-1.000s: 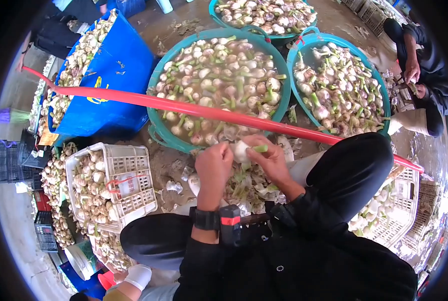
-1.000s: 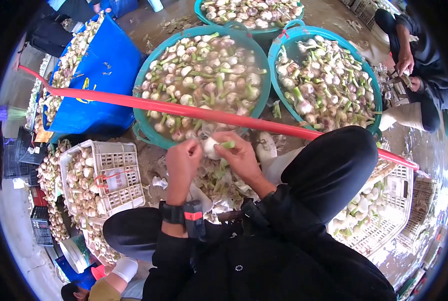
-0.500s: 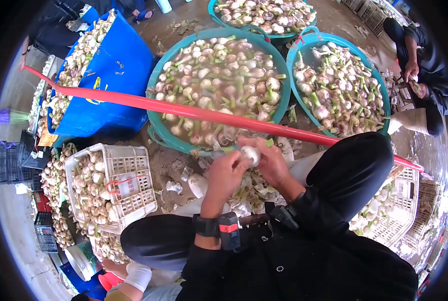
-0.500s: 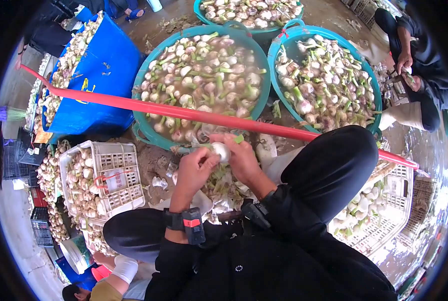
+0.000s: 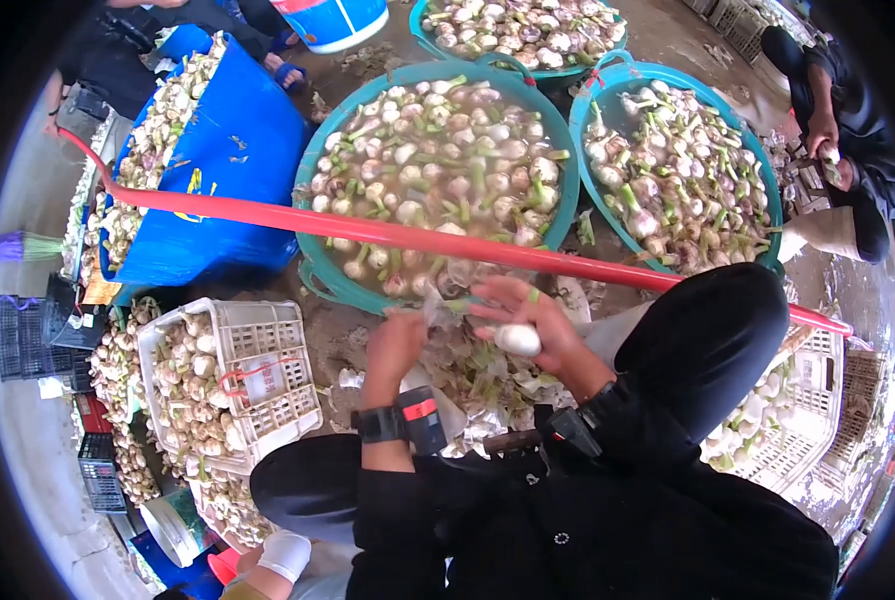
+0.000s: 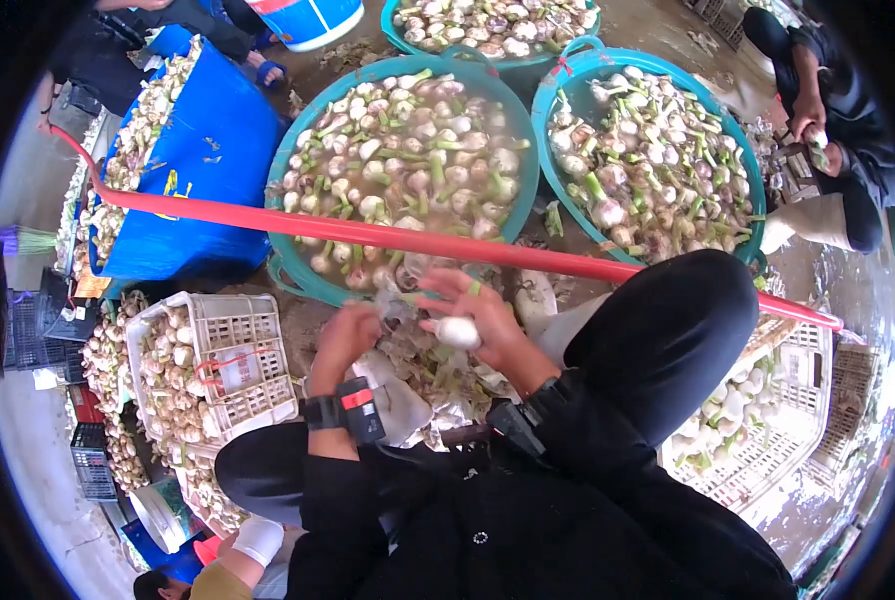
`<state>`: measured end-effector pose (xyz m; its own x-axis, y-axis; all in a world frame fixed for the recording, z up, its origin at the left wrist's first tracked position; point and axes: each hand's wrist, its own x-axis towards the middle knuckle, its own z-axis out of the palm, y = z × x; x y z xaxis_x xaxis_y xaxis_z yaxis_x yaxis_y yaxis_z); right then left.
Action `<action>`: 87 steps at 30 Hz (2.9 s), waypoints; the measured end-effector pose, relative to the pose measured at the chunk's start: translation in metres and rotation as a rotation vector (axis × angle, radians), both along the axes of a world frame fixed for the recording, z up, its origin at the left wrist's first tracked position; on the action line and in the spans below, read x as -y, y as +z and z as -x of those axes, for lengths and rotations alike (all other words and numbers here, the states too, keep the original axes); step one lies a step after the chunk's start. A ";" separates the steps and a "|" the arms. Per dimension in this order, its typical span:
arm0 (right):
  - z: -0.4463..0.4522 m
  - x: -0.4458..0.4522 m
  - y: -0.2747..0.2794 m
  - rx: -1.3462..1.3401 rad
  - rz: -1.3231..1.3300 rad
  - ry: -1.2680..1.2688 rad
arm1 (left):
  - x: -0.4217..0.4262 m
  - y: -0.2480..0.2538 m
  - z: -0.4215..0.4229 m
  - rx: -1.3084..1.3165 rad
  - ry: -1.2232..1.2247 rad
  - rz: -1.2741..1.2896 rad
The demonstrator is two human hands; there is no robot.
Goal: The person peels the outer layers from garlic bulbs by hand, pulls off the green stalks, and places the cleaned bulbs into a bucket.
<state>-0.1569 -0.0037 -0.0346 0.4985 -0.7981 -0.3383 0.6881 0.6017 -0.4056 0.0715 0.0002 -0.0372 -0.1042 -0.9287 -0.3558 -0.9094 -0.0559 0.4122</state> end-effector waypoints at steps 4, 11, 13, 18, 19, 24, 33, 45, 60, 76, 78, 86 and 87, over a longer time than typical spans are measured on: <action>-0.001 -0.009 -0.007 -0.503 0.294 0.042 | 0.037 0.003 -0.001 0.279 0.232 0.116; -0.005 -0.007 -0.020 -0.437 0.172 0.128 | 0.081 -0.115 0.019 -0.008 0.088 -0.022; -0.005 -0.009 -0.025 -0.467 0.203 0.139 | 0.082 -0.119 0.022 -0.065 0.053 0.008; -0.005 -0.005 -0.024 -0.520 0.155 0.141 | 0.066 -0.087 0.004 -0.083 0.246 0.241; -0.005 -0.004 -0.026 -0.512 0.154 0.138 | 0.066 -0.090 0.004 -0.279 0.422 0.216; -0.014 -0.001 -0.020 -0.438 0.030 0.074 | 0.035 -0.012 0.085 -1.164 0.761 -0.112; -0.004 -0.010 -0.020 -0.370 -0.044 0.009 | 0.052 -0.052 0.009 -0.314 0.461 0.294; -0.002 -0.005 -0.016 -0.276 -0.046 -0.008 | 0.061 -0.064 0.012 0.325 -0.038 0.096; -0.008 -0.012 -0.030 -0.640 0.396 -0.083 | -0.001 0.004 0.063 -1.073 0.451 -0.284; 0.001 -0.003 -0.004 -0.082 -0.004 0.193 | 0.002 0.006 0.050 -1.341 0.531 -0.250; -0.008 -0.006 -0.004 -0.100 -0.026 0.162 | 0.002 0.005 0.056 -1.378 0.578 -0.244; -0.014 -0.012 -0.025 -0.163 0.115 0.127 | -0.008 -0.014 0.069 -1.118 0.552 0.121; -0.014 -0.011 -0.026 0.224 -0.104 0.175 | -0.008 -0.013 0.070 -1.118 0.553 0.121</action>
<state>-0.1428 0.0068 -0.0604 0.6971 -0.6601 -0.2798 0.6353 0.7496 -0.1858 0.0016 0.0082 -0.0502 0.1201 -0.9648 -0.2340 0.0746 -0.2262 0.9712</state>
